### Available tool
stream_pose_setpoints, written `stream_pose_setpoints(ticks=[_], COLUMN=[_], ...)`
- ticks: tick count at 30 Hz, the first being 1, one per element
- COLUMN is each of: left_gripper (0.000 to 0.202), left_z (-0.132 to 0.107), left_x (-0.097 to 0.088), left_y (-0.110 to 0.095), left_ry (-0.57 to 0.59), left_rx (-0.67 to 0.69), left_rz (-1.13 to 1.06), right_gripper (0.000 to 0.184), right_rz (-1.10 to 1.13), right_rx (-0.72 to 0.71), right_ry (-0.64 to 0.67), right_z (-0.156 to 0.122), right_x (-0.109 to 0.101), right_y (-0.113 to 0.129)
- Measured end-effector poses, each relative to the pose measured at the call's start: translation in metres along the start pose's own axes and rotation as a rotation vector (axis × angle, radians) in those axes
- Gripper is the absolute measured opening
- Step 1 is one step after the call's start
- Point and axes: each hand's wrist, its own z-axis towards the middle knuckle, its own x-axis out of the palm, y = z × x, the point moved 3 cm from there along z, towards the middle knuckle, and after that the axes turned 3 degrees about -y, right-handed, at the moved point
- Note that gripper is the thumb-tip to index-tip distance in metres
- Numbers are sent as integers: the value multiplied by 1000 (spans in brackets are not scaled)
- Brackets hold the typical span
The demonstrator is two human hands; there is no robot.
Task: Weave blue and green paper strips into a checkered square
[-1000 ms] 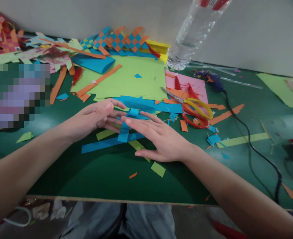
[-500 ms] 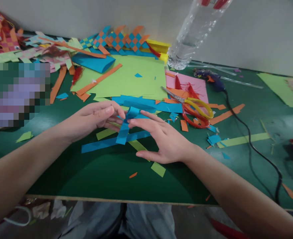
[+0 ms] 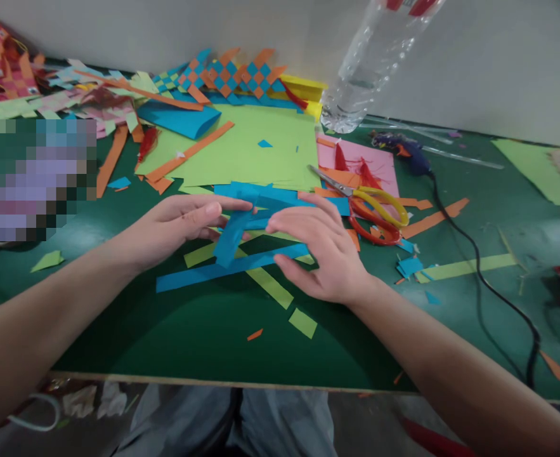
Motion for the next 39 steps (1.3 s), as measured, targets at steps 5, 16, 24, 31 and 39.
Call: stream_pose_setpoints(ticks=[5,16,24,31,39], left_gripper=[34,32,53,50,48], left_z=[1,3,2,-3,-4], left_x=[-2,1,3,11,16], left_y=[0,-4,1,2,2], left_ry=[-87,-68,-91,-5,31], left_rx=[61,182,218,375,504], left_rz=[54,311,473,711,874], right_gripper=[36,32,36,23,28], right_rz=[-86,-109,-98,-89,-10], right_rx=[110,202,186,154,79], right_ry=[-133,-5,-26,55,60], right_z=[1,0,-1,-3,-7], right_x=[-3,0,0,5,10], right_y=[-4,-7,-8,-8,-8])
